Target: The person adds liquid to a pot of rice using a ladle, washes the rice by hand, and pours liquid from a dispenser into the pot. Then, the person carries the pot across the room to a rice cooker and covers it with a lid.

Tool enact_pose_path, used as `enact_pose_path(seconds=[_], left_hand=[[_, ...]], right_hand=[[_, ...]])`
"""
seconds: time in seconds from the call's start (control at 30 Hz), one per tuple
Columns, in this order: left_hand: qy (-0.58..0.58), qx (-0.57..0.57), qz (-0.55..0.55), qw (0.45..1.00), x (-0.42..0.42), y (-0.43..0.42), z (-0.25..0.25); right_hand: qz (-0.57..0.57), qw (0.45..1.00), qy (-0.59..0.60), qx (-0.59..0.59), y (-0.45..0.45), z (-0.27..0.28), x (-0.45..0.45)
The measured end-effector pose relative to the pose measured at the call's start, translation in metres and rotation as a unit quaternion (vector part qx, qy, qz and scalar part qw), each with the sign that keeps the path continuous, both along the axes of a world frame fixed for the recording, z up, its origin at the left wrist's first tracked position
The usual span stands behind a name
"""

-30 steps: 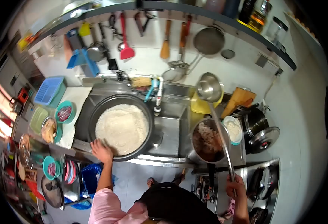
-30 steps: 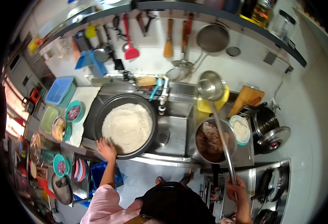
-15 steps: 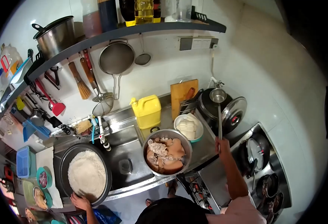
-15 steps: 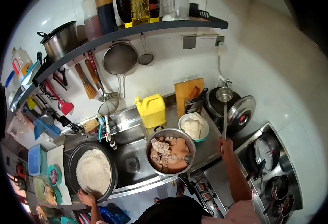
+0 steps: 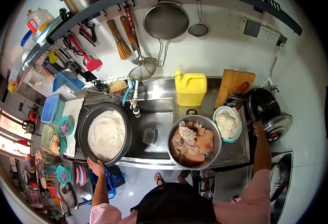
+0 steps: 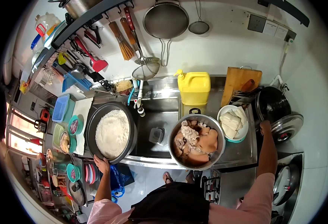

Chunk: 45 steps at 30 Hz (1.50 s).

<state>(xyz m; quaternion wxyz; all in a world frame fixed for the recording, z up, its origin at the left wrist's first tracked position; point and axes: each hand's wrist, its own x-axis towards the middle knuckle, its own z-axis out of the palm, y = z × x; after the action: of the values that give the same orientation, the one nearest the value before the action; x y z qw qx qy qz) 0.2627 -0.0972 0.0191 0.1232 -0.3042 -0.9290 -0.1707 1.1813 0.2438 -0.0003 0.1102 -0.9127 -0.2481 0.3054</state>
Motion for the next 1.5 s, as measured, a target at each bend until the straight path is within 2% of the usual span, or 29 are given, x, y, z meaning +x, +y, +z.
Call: enact_pose_path(seconds=[0.03, 0.07, 0.13, 0.17, 0.2, 0.23, 0.3, 0.37, 0.5, 0.7, 1.0, 1.07, 1.27, 1.43, 1.5], left_hand=[[0.002, 0.002, 0.000, 1.000, 0.003, 0.004, 0.002], [-0.008, -0.009, 0.004, 1.000, 0.007, 0.005, 0.006], [0.042, -0.020, -0.029, 0.999, -0.009, -0.002, -0.004], [0.063, -0.035, -0.047, 0.996, -0.017, -0.001, -0.012], [0.038, -0.020, -0.040, 0.998, -0.014, 0.001, -0.009], [0.011, -0.007, -0.034, 0.999, -0.014, -0.001, -0.009], [0.034, -0.029, -0.001, 0.999, -0.017, 0.002, -0.014], [0.025, -0.054, 0.026, 0.998, -0.019, 0.001, -0.017], [-0.011, -0.086, 0.054, 0.995, -0.026, -0.001, -0.013], [-0.026, -0.046, 0.081, 0.995, -0.064, 0.004, -0.010], [-0.068, 0.015, 0.070, 0.995, -0.103, 0.007, -0.032], [-0.091, 0.033, 0.060, 0.994, -0.092, 0.004, -0.019], [-0.096, 0.145, 0.021, 0.985, -0.097, 0.001, -0.039], [-0.134, 0.163, 0.027, 0.977, -0.083, -0.003, -0.018], [-0.114, 0.163, 0.032, 0.979, -0.081, -0.002, -0.020]], right_hand=[[0.003, 1.000, 0.018, -0.020, 0.006, -0.004, 0.010], [0.033, 0.990, 0.119, 0.066, 0.006, -0.011, 0.017], [0.076, 0.919, 0.299, 0.244, -0.008, -0.033, 0.055], [-0.154, 0.834, 0.449, 0.280, -0.014, -0.004, 0.036], [-0.217, 0.796, 0.489, 0.283, -0.007, -0.024, 0.053], [-0.253, 0.807, 0.458, 0.275, -0.017, -0.002, 0.034], [-0.292, 0.714, 0.594, 0.229, -0.033, 0.002, 0.036], [-0.313, 0.709, 0.565, 0.283, -0.059, 0.021, 0.010], [-0.243, 0.703, 0.576, 0.339, -0.123, 0.051, -0.026], [-0.217, 0.729, 0.539, 0.363, -0.191, 0.114, -0.060], [-0.134, 0.770, 0.498, 0.377, -0.277, 0.279, -0.124], [-0.127, 0.774, 0.490, 0.380, -0.296, 0.324, -0.151], [-0.066, 0.805, 0.469, 0.358, -0.354, 0.424, -0.239], [-0.022, 0.798, 0.514, 0.312, -0.388, 0.439, -0.294], [-0.009, 0.774, 0.571, 0.274, -0.398, 0.429, -0.310]])
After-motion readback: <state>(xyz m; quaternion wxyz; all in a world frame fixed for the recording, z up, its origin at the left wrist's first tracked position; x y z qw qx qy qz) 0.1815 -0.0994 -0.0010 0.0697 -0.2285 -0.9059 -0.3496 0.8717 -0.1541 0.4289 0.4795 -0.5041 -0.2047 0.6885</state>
